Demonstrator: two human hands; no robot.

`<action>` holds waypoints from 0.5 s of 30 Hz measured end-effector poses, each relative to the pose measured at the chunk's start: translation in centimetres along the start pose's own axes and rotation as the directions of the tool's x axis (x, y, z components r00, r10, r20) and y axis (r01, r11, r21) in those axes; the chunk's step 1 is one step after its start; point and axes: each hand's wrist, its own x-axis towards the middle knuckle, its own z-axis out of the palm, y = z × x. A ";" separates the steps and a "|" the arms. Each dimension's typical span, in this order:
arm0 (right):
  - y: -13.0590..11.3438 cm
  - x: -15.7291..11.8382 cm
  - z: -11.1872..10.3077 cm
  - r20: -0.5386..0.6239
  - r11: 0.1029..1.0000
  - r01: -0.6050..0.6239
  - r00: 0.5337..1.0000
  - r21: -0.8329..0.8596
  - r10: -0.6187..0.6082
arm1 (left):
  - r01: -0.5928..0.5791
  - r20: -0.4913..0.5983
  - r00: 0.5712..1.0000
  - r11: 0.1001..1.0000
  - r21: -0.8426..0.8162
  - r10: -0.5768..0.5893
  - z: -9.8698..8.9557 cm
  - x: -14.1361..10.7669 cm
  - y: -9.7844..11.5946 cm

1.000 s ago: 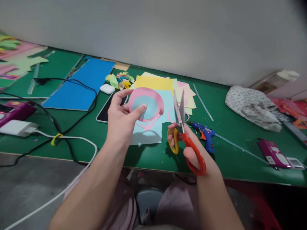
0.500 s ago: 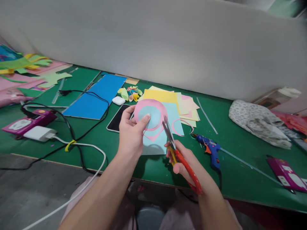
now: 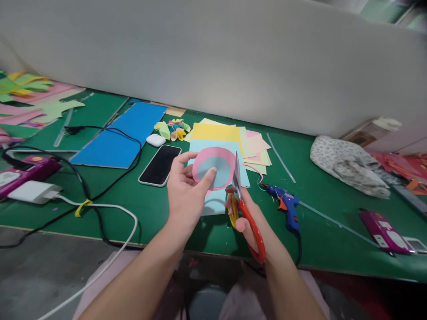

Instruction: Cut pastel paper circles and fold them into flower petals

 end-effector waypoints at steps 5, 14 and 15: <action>-0.3 0.0 0.3 -0.046 0.996 0.004 0.999 0.090 0.000 | 0.011 -0.007 1.000 0.998 -0.061 -0.012 0.4 -0.1 -0.4; -0.4 -0.1 0.3 -0.049 0.997 0.041 0.998 0.063 -0.038 | 0.085 -0.009 0.996 0.991 -0.106 -0.086 0.6 -0.5 -0.5; -0.3 0.0 0.3 -0.052 0.997 0.040 0.998 0.061 -0.036 | 0.083 -0.010 0.996 0.990 -0.111 -0.084 0.6 -0.5 -0.5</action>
